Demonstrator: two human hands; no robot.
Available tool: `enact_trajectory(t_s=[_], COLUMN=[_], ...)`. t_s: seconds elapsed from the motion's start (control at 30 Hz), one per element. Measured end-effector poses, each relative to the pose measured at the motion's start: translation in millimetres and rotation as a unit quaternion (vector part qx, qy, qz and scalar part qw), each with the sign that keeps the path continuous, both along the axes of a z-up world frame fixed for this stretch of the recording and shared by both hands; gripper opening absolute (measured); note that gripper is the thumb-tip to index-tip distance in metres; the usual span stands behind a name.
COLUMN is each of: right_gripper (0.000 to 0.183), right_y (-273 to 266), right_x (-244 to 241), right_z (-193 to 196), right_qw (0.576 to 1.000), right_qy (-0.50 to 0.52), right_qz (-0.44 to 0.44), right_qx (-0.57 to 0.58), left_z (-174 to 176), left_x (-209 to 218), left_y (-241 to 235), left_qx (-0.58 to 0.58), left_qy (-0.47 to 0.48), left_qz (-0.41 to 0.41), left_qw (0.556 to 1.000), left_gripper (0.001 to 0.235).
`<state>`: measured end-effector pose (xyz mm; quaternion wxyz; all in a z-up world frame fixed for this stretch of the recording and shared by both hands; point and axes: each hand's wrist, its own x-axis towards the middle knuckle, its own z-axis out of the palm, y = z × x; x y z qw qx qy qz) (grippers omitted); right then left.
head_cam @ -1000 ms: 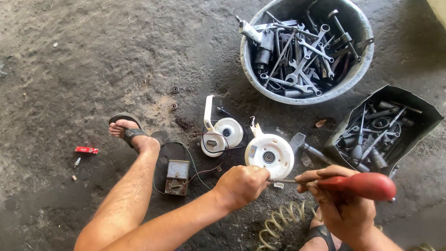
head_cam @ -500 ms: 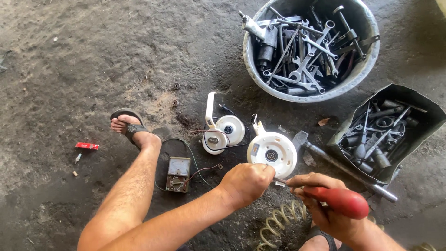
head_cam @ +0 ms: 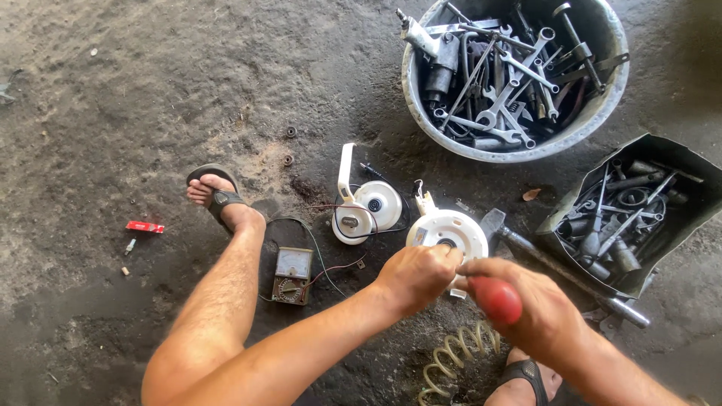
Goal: The person sits on the workshop floor repairing a white plastic appliance motor unit. They handle wires and connectors, reposition the motor housing, open its base cover, and use a screwdriver to work on the internal components.
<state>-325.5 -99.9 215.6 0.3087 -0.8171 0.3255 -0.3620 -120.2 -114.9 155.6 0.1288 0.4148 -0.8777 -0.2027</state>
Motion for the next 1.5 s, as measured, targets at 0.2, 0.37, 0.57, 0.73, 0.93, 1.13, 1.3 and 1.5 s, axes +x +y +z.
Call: enact_trajectory(t_s=[0.2, 0.37, 0.57, 0.73, 0.93, 1.13, 1.3, 1.5], right_gripper=[0.029, 0.027, 0.027, 0.029, 0.033, 0.036, 0.04, 0.028], right_y=[-14, -18, -20, -20, -20, -20, -21, -25], right_x=[-6, -10, -7, -7, -9, -4, -1, 4], right_z=[-31, -36, -34, -38, -42, -39, -42, -34], right_qw=[0.996, 0.996, 0.996, 0.997, 0.997, 0.997, 0.992, 0.99], right_qy=[0.082, 0.073, 0.052, 0.05, 0.049, 0.056, 0.091, 0.072], right_qz=[-0.038, -0.041, -0.056, -0.055, -0.049, -0.046, -0.077, -0.102], right_qx=[0.01, 0.004, 0.038, 0.037, 0.04, 0.029, 0.044, 0.072], left_z=[-50, -57, -61, -62, -52, -52, -47, -51], left_x=[-16, -18, -16, -11, 1, 0, 0, 3], left_y=[-15, -22, -28, -29, -33, -31, -30, -28], left_qx=[0.021, 0.035, 0.064, 0.078, 0.11, 0.146, 0.13, 0.133], left_qy=[-0.01, 0.039, 0.095, 0.122, 0.123, 0.117, 0.109, 0.117], left_qz=[0.015, 0.04, 0.052, 0.041, 0.002, 0.025, 0.024, 0.027], left_qw=[1.0, 0.998, 0.992, 0.989, 0.986, 0.982, 0.985, 0.984], left_gripper=[0.012, 0.018, 0.02, 0.021, 0.023, 0.02, 0.022, 0.023])
